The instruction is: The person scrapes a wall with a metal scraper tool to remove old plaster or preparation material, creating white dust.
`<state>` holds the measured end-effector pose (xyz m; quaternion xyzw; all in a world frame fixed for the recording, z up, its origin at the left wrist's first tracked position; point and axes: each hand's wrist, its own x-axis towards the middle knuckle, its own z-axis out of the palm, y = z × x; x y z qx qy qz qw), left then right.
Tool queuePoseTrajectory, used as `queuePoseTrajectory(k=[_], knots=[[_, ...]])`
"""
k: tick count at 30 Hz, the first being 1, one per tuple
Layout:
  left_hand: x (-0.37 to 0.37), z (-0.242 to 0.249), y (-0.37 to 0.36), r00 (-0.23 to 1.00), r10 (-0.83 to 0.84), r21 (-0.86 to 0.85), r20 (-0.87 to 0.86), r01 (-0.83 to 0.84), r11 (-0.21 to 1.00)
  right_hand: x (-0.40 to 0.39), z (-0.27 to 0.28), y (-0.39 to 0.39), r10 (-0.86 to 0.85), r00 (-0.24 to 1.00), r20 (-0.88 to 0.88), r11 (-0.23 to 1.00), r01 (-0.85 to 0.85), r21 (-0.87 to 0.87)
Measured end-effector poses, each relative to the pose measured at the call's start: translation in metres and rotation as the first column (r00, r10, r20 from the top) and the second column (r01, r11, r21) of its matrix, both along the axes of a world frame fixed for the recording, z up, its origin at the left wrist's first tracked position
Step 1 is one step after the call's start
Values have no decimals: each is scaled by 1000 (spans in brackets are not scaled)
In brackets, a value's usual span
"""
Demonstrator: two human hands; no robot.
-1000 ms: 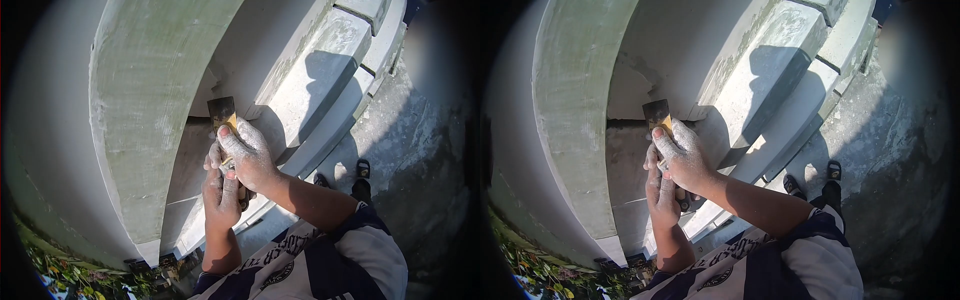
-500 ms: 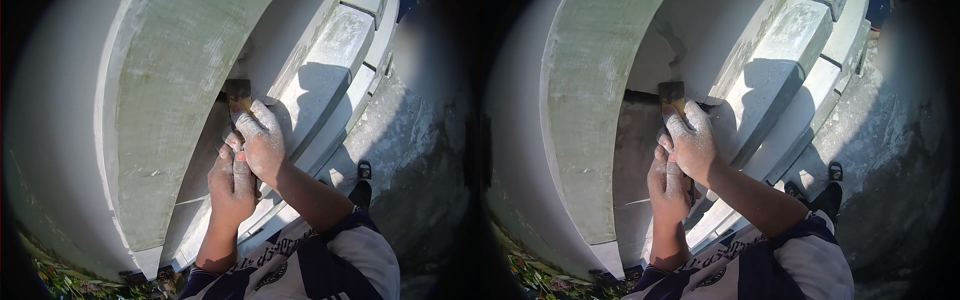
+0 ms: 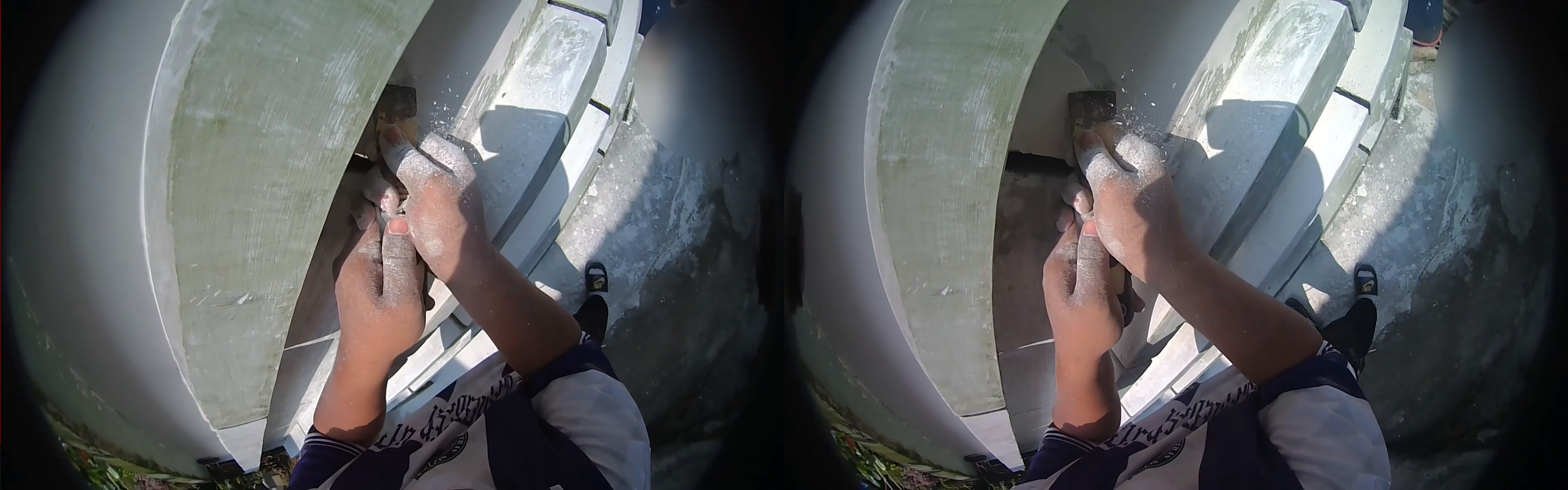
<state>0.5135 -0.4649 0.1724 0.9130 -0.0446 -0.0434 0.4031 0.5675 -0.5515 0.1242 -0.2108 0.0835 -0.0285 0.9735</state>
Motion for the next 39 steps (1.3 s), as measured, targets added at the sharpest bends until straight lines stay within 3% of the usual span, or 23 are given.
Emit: queuePoseTrajectory(k=[3,5,6,8,10,13,14,16,17,18,19,24,25,26,28,29,30,32,33,34,36,37,39], knots=[[12,-19,18,919,-231,71,319,220,973,-18,0,5,183,983,4,981,-183,62],[-9,-5,14,999,-5,-55,-36,3,999,-22,-11,22,167,985,50,973,-173,156],[-10,-1,14,998,6,8,-59,-6,1000,-23,-19,30,150,987,53,968,-157,195],[-1,-19,20,938,-191,120,291,162,979,-28,-20,30,158,987,43,963,-163,214],[4,-20,18,920,-222,184,322,170,968,-32,-14,22,198,980,23,963,-199,182],[-2,12,-2,996,28,201,-88,-9,980,-17,-11,10,244,966,88,930,-259,261],[-5,18,-9,990,75,198,-119,-51,979,-12,-19,17,-64,964,257,918,158,-364],[-4,24,-22,971,160,192,-176,-126,973,-20,-12,12,121,982,142,984,-137,110],[-3,16,-15,999,1,236,46,-12,972,-20,-7,6,219,967,127,905,-250,344],[-3,0,0,953,-172,305,250,91,948,-25,-5,10,210,968,135,862,-249,442],[0,-6,4,837,-345,392,425,174,903,-22,-6,9,210,968,138,866,-250,433],[-6,6,-9,989,-107,208,104,83,975,-22,-4,-1,257,965,58,928,-263,264],[-5,1,0,953,-199,279,226,132,951,-24,-2,0,259,965,38,934,-261,243],[-1,-7,10,892,-296,354,342,169,920,-23,-6,13,226,968,105,901,-249,355],[4,-6,7,900,-276,356,338,149,923,-20,-8,9,234,963,133,899,-266,348],[0,0,-3,971,-138,290,196,77,954,-21,-9,8,244,960,138,894,-278,352],[-3,4,-9,999,6,239,33,-14,971,-15,-17,11,183,967,178,951,-220,216],[-1,5,-11,999,-7,248,44,-4,969,-4,-35,19,57,968,246,998,-45,-54],[2,5,-14,998,-24,246,61,8,969,-5,-32,17,76,969,235,997,-80,8],[0,-1,-8,964,-158,262,211,100,960,-7,-30,14,94,970,222,991,-113,72],[-4,-10,-4,893,-252,324,371,130,937,-25,-16,10,288,943,165,864,-330,380],[-3,-13,-5,846,-299,355,443,140,924,-20,-17,5,270,949,161,883,-311,352],[-5,-7,-9,948,-179,340,263,82,937,-14,-19,2,258,955,143,904,-291,313]])
